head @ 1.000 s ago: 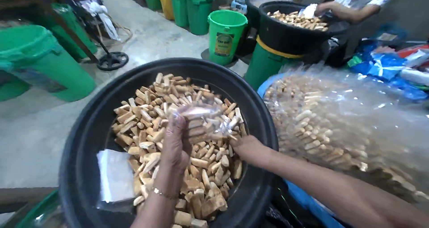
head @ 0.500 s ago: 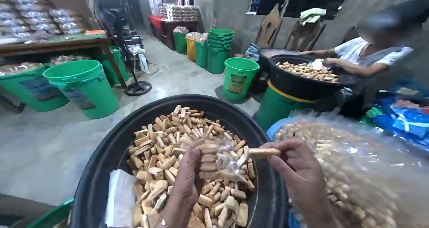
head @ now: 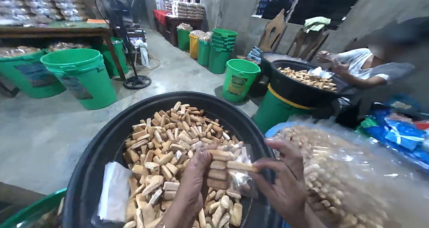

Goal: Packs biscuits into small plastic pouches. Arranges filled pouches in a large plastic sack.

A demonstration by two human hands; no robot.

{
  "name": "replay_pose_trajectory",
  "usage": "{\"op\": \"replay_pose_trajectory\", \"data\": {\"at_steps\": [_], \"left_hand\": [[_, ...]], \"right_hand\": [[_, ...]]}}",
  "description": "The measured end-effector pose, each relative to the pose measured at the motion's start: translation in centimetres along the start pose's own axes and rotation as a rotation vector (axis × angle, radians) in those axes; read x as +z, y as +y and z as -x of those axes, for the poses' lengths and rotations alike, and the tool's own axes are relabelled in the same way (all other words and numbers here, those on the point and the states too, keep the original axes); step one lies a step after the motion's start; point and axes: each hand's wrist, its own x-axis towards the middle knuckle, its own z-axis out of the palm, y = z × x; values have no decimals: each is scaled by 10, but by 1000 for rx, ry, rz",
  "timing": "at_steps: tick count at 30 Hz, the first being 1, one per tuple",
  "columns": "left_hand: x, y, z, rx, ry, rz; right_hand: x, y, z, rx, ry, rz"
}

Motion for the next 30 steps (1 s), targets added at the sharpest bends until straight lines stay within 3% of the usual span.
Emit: {"op": "replay_pose_trajectory", "data": {"at_steps": [4, 8, 11, 14, 19, 21, 24, 28, 30], "left_hand": [[1, 0, 5, 12, -50, -70], [-2, 6, 3, 114, -32, -202], [-5, 12, 3, 167, -187, -392], [-11, 10, 4, 144, -397, -452], [-5, 6, 9, 58, -314, -270], [-4, 7, 11, 58, -325, -378], [-14, 5, 6, 63, -546, -413], [-9, 6, 2, 122, -427, -341], [-7, 4, 5, 98, -487, -385]], "right_hand": [[6, 3, -1, -82, 21, 74], [3, 3, 0, -68, -121, -86], [-6, 4, 2, 44, -170, -176], [-3, 3, 8, 107, -27, -171], [10, -9, 23, -62, 116, 124], [15, -12, 25, 8, 87, 21], [13, -12, 29, 137, -21, -266], [-11, -10, 20, 225, -221, -332], [-11, -9, 21, 259, -218, -282]]}}
